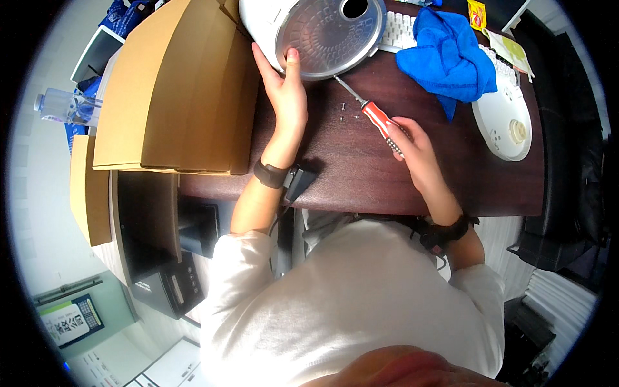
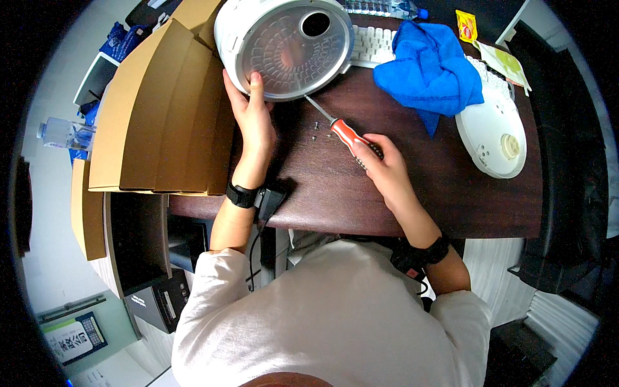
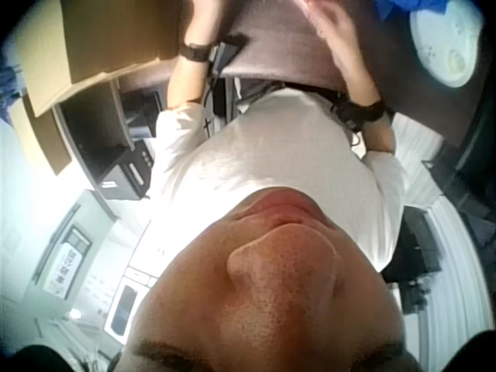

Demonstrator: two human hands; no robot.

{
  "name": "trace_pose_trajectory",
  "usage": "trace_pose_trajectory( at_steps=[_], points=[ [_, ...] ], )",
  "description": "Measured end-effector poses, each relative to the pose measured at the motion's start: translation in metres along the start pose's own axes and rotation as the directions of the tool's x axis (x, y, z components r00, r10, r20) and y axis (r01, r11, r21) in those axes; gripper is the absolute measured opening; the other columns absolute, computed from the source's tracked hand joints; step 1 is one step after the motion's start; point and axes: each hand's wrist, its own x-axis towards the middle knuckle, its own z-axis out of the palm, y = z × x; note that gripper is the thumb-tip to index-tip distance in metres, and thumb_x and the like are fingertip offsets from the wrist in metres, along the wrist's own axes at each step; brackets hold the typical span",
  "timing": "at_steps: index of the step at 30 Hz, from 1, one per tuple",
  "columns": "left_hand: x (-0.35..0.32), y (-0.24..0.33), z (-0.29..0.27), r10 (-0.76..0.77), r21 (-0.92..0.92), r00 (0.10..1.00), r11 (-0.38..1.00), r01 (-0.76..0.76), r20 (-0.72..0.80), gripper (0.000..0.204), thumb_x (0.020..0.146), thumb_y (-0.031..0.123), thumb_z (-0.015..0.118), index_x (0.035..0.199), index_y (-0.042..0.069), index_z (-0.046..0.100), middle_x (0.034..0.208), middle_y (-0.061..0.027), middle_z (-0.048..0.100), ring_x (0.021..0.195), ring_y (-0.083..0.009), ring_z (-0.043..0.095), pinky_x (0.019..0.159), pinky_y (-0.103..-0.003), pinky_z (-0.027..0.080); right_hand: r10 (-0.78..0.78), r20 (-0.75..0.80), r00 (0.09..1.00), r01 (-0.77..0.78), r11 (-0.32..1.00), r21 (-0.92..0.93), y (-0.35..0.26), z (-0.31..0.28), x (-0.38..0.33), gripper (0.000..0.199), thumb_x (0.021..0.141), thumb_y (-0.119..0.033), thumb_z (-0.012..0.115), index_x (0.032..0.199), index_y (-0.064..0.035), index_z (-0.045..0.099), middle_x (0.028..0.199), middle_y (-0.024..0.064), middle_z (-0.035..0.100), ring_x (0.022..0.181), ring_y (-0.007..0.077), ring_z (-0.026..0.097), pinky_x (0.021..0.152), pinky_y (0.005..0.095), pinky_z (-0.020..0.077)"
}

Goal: The person uses a screwdriver to remove screws from a circular metal cover, then wipes the cover with a blue cloth. The person places the cover back onto a white cylindrical appliance and begins reinserting screws.

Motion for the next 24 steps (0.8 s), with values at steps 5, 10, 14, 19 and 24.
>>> trace_pose_trajectory(
  at_steps=[5, 10, 14, 19, 24],
  points=[
    [0.0, -0.001, 0.002, 0.01, -0.006, 1.0, 1.0, -0.01, 0.011, 0.081, 0.09, 0.029, 0.06, 0.144, -0.005, 0.01, 0.142, -0.0223, 0.03, 0.129, -0.0253, 0.032, 0.108, -0.033, 0.023, 0.208, 0.128, 0.97, -0.234, 0.94, 0.25, -0.011, -0.003, 0.006, 0.039, 0.095, -0.035, 0.042, 0.099, 0.0012, 0.056, 0.069, 0.0056, 0.058, 0.051, 0.01, 0.049, 0.041, 0.024, 0.0364],
    [0.0, 0.0, 0.002, 0.011, -0.022, 1.0, 1.0, -0.011, 0.005, 0.081, 0.09, 0.028, 0.06, 0.144, -0.005, 0.01, 0.142, -0.0218, 0.03, 0.129, -0.0249, 0.032, 0.108, -0.032, 0.023, 0.277, 0.246, 0.929, -0.354, 0.858, 0.372, -0.014, -0.006, 0.003, 0.024, 0.095, -0.027, 0.045, 0.097, -0.0046, 0.054, 0.073, 0.0055, 0.056, 0.055, 0.0113, 0.05, 0.044, 0.025, 0.0369],
    [0.0, 0.001, 0.002, 0.001, -0.025, 1.0, 1.0, -0.001, -0.001, 0.081, 0.09, 0.028, 0.06, 0.144, -0.005, 0.01, 0.143, -0.0217, 0.029, 0.13, -0.0248, 0.031, 0.108, -0.032, 0.023, 0.252, 0.32, 0.913, -0.394, 0.747, 0.536, -0.01, -0.008, 0.002, 0.018, 0.093, -0.024, 0.053, 0.097, -0.0069, 0.054, 0.075, 0.0029, 0.054, 0.061, 0.0112, 0.051, 0.048, 0.0238, 0.0377],
    [-0.001, 0.0, -0.001, -0.001, -0.009, 1.0, 1.0, 0.001, -0.008, 0.081, 0.09, 0.028, 0.06, 0.144, -0.005, 0.01, 0.143, -0.0219, 0.028, 0.13, -0.0249, 0.031, 0.108, -0.032, 0.022, 0.337, 0.258, 0.905, -0.424, 0.754, 0.502, -0.023, 0.002, -0.011, 0.019, 0.093, -0.023, 0.053, 0.103, -0.0072, 0.055, 0.075, 0.0017, 0.053, 0.062, 0.0111, 0.051, 0.049, 0.0236, 0.0375],
    [-0.003, -0.003, 0.003, -0.013, -0.011, 1.0, 1.0, 0.013, 0.007, 0.082, 0.089, 0.029, 0.061, 0.144, -0.005, 0.01, 0.144, -0.022, 0.028, 0.131, -0.0254, 0.03, 0.109, -0.033, 0.022, 0.008, -0.028, 1.0, -0.009, 1.0, -0.029, -0.003, -0.006, -0.003, 0.022, 0.09, -0.018, 0.057, 0.106, -0.0029, 0.055, 0.082, 0.0043, 0.056, 0.073, 0.0123, 0.055, 0.062, 0.0257, 0.0447]
  ],
)
